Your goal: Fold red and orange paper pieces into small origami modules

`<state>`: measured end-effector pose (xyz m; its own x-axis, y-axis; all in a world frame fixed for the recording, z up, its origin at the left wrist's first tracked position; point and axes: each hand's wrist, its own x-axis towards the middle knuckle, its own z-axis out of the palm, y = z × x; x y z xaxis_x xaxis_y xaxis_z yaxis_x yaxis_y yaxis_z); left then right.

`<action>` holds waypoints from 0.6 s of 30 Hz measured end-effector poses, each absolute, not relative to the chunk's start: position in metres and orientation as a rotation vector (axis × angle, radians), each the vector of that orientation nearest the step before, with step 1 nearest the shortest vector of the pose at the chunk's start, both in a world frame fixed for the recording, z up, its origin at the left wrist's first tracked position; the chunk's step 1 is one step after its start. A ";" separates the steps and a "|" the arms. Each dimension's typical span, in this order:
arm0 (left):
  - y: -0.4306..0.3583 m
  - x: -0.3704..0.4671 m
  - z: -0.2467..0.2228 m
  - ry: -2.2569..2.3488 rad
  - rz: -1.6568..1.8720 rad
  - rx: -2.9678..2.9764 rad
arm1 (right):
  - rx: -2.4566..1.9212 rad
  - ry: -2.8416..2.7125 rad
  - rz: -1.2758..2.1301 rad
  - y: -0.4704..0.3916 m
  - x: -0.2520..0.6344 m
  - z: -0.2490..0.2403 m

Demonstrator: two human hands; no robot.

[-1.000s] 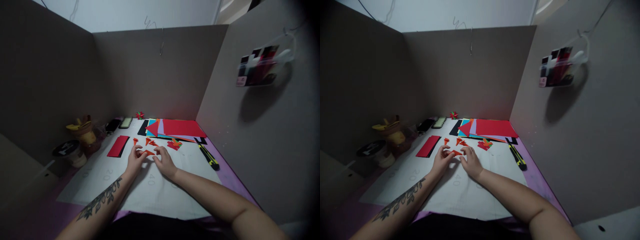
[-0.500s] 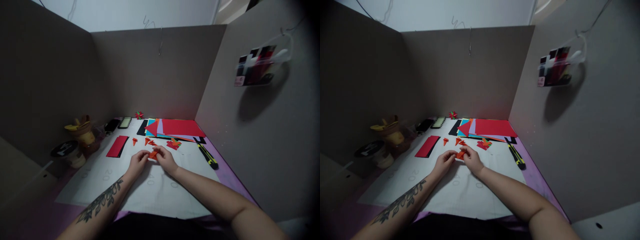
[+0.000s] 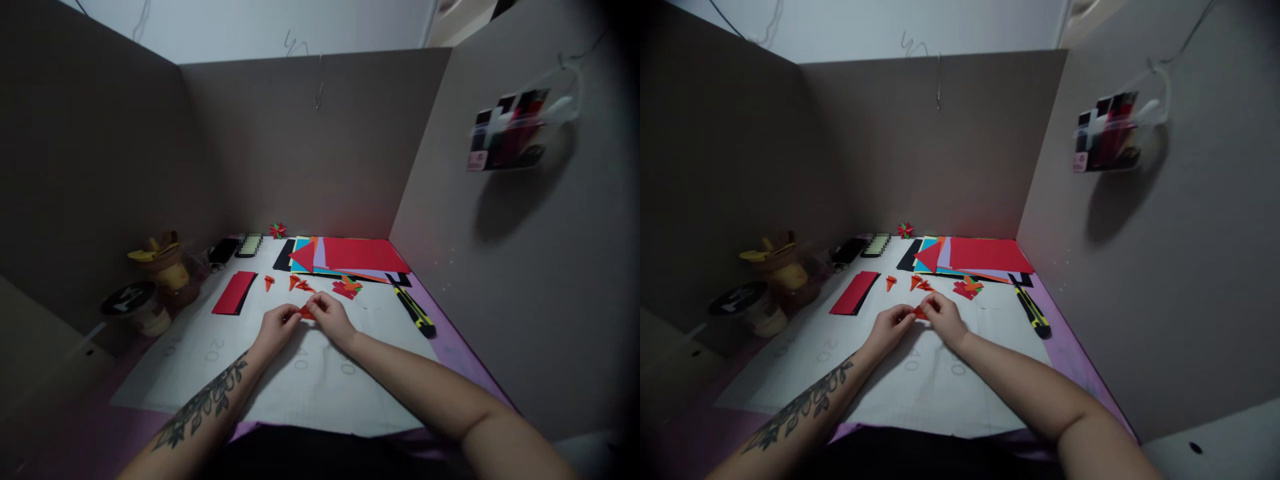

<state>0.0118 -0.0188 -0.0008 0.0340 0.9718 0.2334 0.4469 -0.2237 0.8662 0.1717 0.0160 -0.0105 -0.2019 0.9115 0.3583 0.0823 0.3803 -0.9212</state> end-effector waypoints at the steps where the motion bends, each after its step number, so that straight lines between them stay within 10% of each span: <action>1: -0.018 0.011 -0.002 1.471 1.145 1.718 | -0.895 -1.562 1.017 0.016 0.171 -0.010; 18: -0.020 0.007 0.001 1.597 1.352 1.794 | -0.807 -0.838 1.858 0.018 0.167 -0.005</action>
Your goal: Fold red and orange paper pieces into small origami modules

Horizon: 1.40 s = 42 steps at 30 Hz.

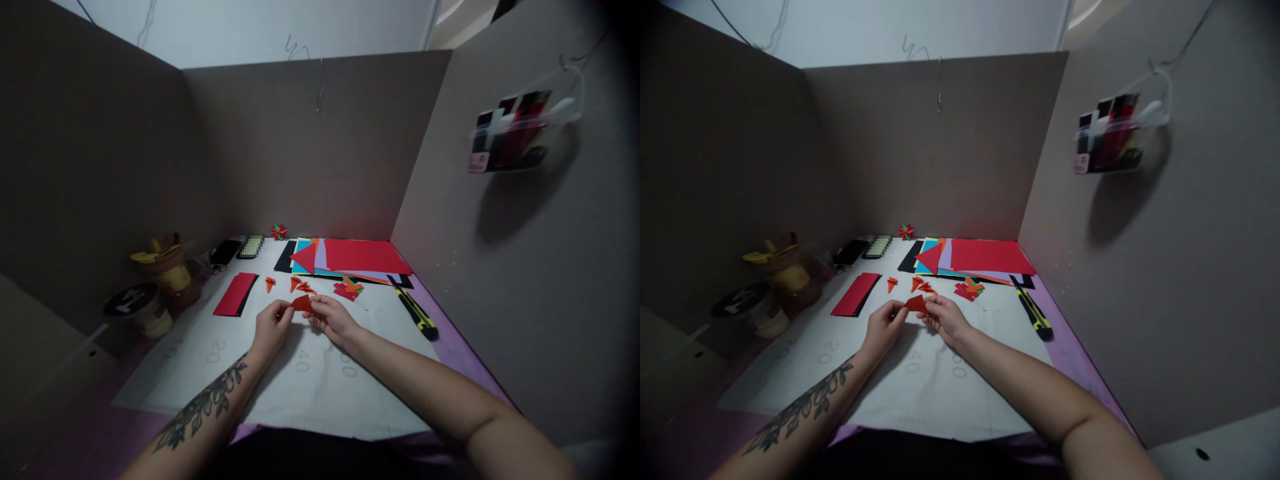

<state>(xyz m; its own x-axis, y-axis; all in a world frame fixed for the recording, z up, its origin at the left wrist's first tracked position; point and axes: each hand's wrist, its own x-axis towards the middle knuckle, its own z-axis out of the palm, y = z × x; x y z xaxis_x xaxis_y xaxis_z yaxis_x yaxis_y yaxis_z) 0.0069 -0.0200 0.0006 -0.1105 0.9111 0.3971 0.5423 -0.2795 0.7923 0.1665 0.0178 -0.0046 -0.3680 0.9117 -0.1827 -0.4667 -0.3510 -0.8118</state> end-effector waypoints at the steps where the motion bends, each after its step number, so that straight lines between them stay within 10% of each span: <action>1: -0.020 0.007 0.000 1.598 1.357 1.805 | -0.802 -0.829 1.862 0.018 0.166 -0.005; 42: -0.024 0.010 0.012 1.288 1.136 1.562 | -0.893 -1.859 0.892 0.009 0.176 0.004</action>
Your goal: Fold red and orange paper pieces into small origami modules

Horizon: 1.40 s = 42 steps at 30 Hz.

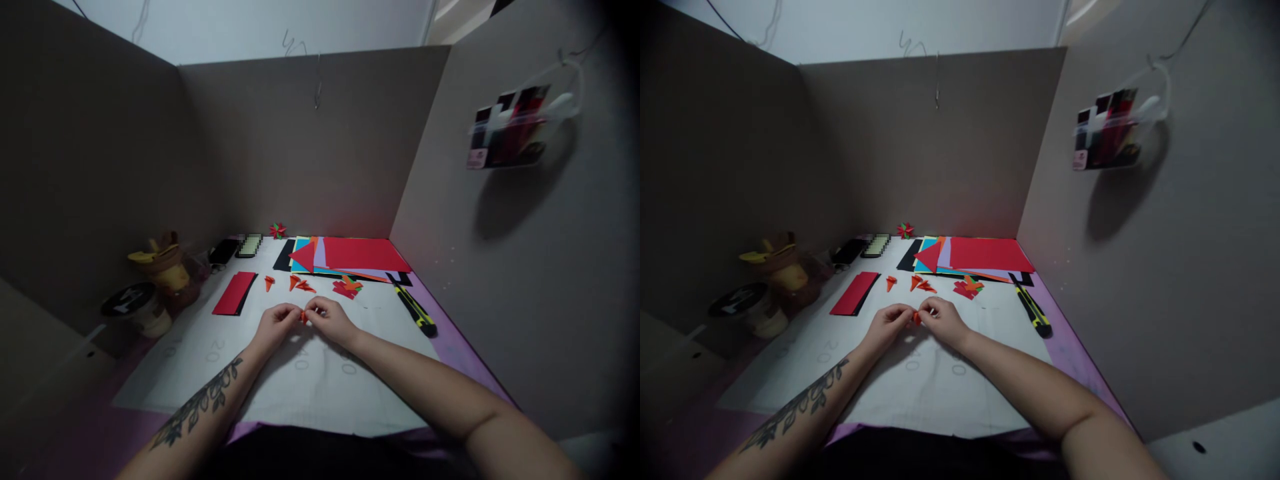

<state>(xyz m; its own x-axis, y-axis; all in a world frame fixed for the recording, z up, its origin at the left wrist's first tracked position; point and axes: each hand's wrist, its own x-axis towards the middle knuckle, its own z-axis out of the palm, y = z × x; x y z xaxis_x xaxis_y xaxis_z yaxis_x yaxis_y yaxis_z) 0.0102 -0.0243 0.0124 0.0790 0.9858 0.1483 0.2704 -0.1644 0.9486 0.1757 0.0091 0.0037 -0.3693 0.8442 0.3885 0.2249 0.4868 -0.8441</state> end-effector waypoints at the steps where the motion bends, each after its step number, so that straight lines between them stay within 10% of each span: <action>1: -0.024 0.010 0.011 1.284 1.135 1.554 | -0.897 -1.862 0.891 0.009 0.176 0.004; 42: -0.020 0.008 0.004 1.396 1.274 1.553 | -0.931 -1.821 0.884 0.008 0.174 0.000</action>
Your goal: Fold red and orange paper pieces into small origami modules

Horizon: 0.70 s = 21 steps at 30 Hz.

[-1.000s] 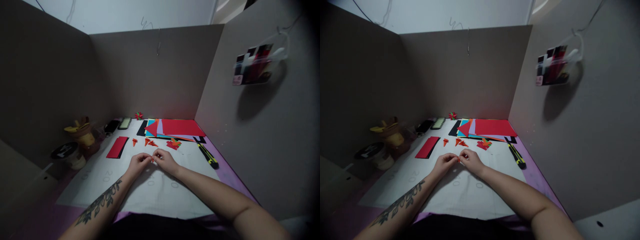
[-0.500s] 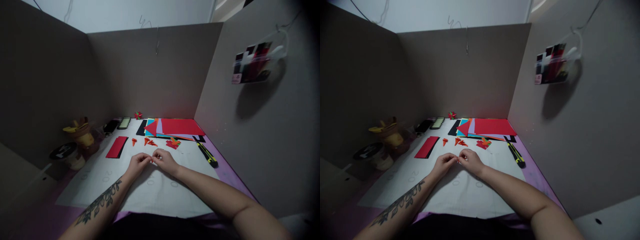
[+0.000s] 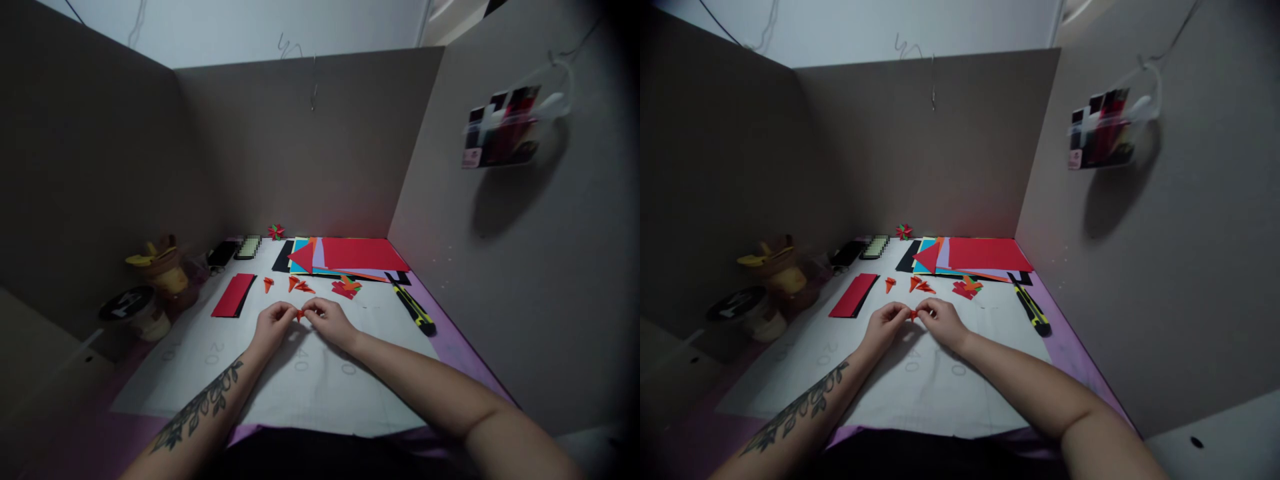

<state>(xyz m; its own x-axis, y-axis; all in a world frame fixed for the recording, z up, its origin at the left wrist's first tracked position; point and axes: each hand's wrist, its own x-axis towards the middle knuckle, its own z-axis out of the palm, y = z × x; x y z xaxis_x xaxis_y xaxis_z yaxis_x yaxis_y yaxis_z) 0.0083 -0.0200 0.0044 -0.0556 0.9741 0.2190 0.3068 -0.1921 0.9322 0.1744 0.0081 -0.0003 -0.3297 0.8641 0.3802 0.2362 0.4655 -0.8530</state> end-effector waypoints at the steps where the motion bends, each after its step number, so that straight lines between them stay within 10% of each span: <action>1: -0.020 0.009 0.004 1.397 1.274 1.560 | -0.928 -1.822 0.885 0.008 0.174 -0.001; 21: -0.020 0.014 0.000 1.441 1.204 1.750 | -0.971 -1.997 0.667 0.007 0.165 -0.003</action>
